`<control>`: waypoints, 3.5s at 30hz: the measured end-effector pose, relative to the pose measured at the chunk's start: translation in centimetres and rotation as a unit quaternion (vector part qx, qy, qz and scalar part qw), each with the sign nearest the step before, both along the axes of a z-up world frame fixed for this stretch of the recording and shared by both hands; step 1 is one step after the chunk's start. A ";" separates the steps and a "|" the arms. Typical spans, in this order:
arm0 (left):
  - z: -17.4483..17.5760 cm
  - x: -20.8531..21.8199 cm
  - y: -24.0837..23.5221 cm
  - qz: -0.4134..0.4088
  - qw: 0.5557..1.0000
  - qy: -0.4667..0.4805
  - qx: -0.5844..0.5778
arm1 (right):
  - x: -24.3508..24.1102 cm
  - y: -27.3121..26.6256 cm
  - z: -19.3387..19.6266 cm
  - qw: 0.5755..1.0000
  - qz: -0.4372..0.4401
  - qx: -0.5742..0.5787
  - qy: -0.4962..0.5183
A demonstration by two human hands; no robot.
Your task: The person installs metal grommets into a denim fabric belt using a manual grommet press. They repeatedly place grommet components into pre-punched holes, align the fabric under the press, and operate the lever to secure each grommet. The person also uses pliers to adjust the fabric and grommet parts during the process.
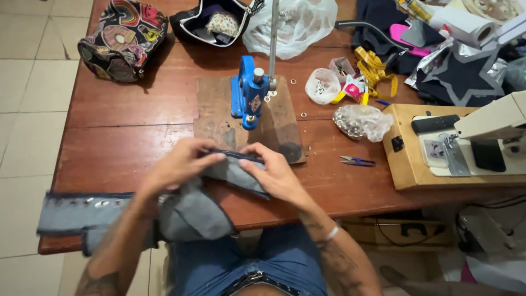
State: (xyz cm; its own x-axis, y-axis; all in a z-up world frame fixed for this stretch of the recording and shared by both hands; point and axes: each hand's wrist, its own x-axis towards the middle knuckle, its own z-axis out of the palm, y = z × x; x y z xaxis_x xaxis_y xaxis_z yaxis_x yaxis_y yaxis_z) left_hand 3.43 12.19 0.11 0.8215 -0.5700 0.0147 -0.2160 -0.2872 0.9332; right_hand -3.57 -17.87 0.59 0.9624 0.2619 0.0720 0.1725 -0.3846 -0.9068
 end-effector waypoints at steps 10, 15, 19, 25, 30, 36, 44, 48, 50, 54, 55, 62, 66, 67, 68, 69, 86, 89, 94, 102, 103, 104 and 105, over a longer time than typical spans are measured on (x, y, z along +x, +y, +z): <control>2.0 6.2 0.0 -0.048 0.996 0.060 0.051 | 4.0 -4.1 3.2 0.992 -0.103 -0.059 0.039; 1.8 6.2 -1.7 -0.034 0.993 0.105 -0.032 | 5.0 -5.1 2.1 0.990 -0.109 0.014 0.089; 3.6 6.0 -2.1 -0.064 0.997 0.051 -0.004 | 6.9 -6.8 -3.3 0.980 -0.135 0.125 0.077; 3.8 5.8 -3.8 -0.041 0.999 -0.007 0.013 | 5.4 -5.4 -1.8 0.963 -0.164 0.193 0.087; 5.2 6.9 -4.3 -0.033 0.999 -0.011 0.013 | 8.2 -4.8 -3.1 0.973 -0.160 0.159 0.041; 2.1 9.2 -4.5 0.002 1.000 0.021 0.002 | 10.0 -3.0 -3.3 0.937 -0.232 0.259 0.036; 0.0 10.4 -5.6 -0.006 0.999 0.039 -0.032 | 10.3 -2.4 -2.3 0.915 -0.311 0.254 0.038; -0.1 11.1 -5.8 -0.002 0.998 0.043 -0.038 | 11.0 -1.9 -3.2 0.909 -0.320 0.264 0.041; -0.3 11.4 -5.9 -0.010 0.999 0.023 -0.025 | 11.3 -1.7 -3.7 0.906 -0.325 0.269 0.039; -1.6 11.3 -5.9 -0.013 0.998 0.045 -0.039 | 11.1 -2.1 -5.1 0.912 -0.331 0.239 0.027; -1.8 11.1 -5.9 -0.011 0.998 0.050 -0.046 | 10.8 -2.1 -4.8 0.917 -0.330 0.222 0.012; -1.9 12.3 -6.0 -0.042 0.998 0.014 -0.042 | 9.8 -2.3 -4.8 0.936 -0.319 0.140 -0.043; 0.0 10.3 -5.5 -0.013 0.999 0.005 -0.037 | 9.9 -1.3 -4.6 0.931 -0.319 0.176 -0.032; 0.7 9.5 -5.3 0.023 0.998 -0.055 -0.037 | 9.6 -1.4 -4.7 0.932 -0.315 0.176 -0.030; 1.6 9.0 -5.0 0.060 0.991 -0.118 -0.036 | 9.7 -1.5 -4.7 0.934 -0.310 0.177 -0.031; 1.8 9.2 -5.0 0.061 0.990 -0.120 -0.036 | 10.1 -1.5 -4.7 0.934 -0.309 0.178 -0.033; -2.2 9.4 -6.7 0.058 0.972 -0.183 -0.135 | 10.2 -1.6 -5.8 0.932 -0.322 0.159 -0.041; -1.6 9.7 -6.3 0.033 0.977 -0.139 -0.160 | 10.0 -1.6 -5.1 0.926 -0.331 0.173 -0.047; -2.3 9.9 -6.4 0.018 0.977 -0.117 -0.180 | 10.2 -1.9 -6.0 0.921 -0.349 0.163 -0.050; -2.6 9.7 -6.3 0.006 0.974 -0.106 -0.200 | 6.3 1.1 2.0 0.925 -0.350 -0.069 -0.127; -2.4 9.4 -6.4 0.005 0.974 -0.102 -0.201 | 6.4 0.7 1.4 0.918 -0.313 -0.083 -0.229; -2.0 9.5 -6.3 0.005 0.974 -0.102 -0.202 | 6.9 0.4 1.0 0.899 -0.270 -0.094 -0.332; -1.6 9.7 -6.3 0.007 0.973 -0.107 -0.203 | 7.6 0.2 0.4 0.898 -0.268 -0.093 -0.336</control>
State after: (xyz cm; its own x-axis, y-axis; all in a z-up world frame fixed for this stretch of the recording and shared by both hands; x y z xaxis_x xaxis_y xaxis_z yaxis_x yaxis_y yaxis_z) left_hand 13.10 5.92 -1.52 0.7829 -0.4703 0.4072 -0.4162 0.0906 0.9047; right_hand 4.07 -17.66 0.95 0.7099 -0.1577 0.6864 0.4019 -0.7096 -0.5788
